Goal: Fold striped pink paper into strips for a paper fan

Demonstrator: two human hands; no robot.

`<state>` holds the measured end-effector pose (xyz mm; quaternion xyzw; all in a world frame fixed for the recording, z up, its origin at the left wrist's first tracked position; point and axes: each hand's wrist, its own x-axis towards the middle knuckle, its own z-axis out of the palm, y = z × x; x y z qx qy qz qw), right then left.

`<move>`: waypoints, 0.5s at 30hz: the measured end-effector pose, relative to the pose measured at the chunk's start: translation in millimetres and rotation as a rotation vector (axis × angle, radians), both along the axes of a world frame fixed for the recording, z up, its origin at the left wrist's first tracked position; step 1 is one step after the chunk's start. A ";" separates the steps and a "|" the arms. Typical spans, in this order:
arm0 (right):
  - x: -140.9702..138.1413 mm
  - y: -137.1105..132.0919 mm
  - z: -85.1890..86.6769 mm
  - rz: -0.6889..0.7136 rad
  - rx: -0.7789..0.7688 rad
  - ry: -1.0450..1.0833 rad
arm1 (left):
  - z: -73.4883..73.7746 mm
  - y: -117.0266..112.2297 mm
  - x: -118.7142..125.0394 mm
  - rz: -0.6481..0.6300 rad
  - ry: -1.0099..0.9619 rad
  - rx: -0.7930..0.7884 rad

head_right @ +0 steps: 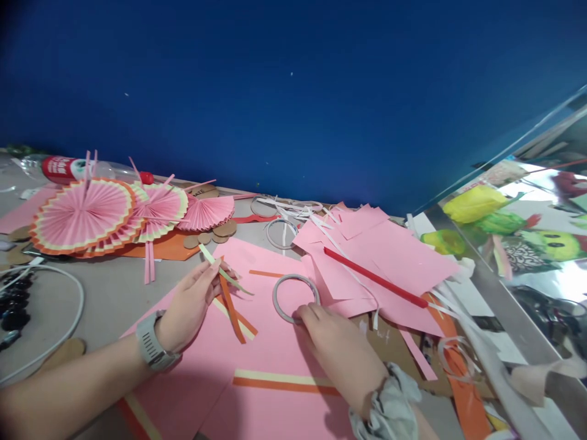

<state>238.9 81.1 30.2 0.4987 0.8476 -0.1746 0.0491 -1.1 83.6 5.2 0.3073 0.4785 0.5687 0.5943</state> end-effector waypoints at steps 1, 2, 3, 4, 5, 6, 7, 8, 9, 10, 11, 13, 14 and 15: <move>-1.7 0.4 -0.8 0.017 0.000 0.000 | -0.5 0.0 -0.4 -0.001 0.009 -0.002; -3.2 0.0 -2.0 0.033 0.003 0.005 | -0.9 0.2 -1.0 -0.001 0.017 -0.004; -4.5 -0.9 -3.7 0.049 0.012 0.014 | -1.2 0.6 -2.0 -0.002 0.023 -0.006; -5.4 -2.1 -5.8 0.065 0.026 0.026 | -1.3 1.1 -3.1 -0.006 0.027 -0.009; -5.9 -3.4 -7.9 0.083 0.040 0.036 | -1.3 1.8 -4.2 -0.013 0.028 -0.011; -6.2 -4.5 -9.8 0.104 0.053 0.045 | -1.1 2.4 -5.3 -0.019 0.026 -0.013; -6.4 -5.4 -10.9 0.125 0.062 0.052 | -0.8 3.0 -6.2 -0.025 0.023 -0.014; -6.9 -6.0 -10.9 0.146 0.070 0.057 | -0.4 3.3 -6.8 -0.028 0.020 -0.015; -7.6 -6.2 -9.5 0.164 0.073 0.062 | 0.0 3.4 -7.0 -0.030 0.018 -0.015; -8.5 -6.0 -6.3 0.176 0.073 0.074 | 0.4 3.3 -7.0 -0.029 0.017 -0.014; -9.4 -5.6 -1.2 0.173 0.065 0.094 | 0.8 3.0 -6.8 -0.028 0.018 -0.013; -9.5 -3.9 13.6 0.121 0.022 0.164 | 1.4 2.2 -6.1 -0.024 0.024 -0.009; -8.0 -2.7 22.7 0.055 -0.016 0.199 | 1.6 1.7 -5.8 -0.020 0.028 -0.006; -5.1 -1.0 32.0 -0.016 -0.040 0.237 | 1.7 1.4 -5.7 -0.017 0.032 -0.004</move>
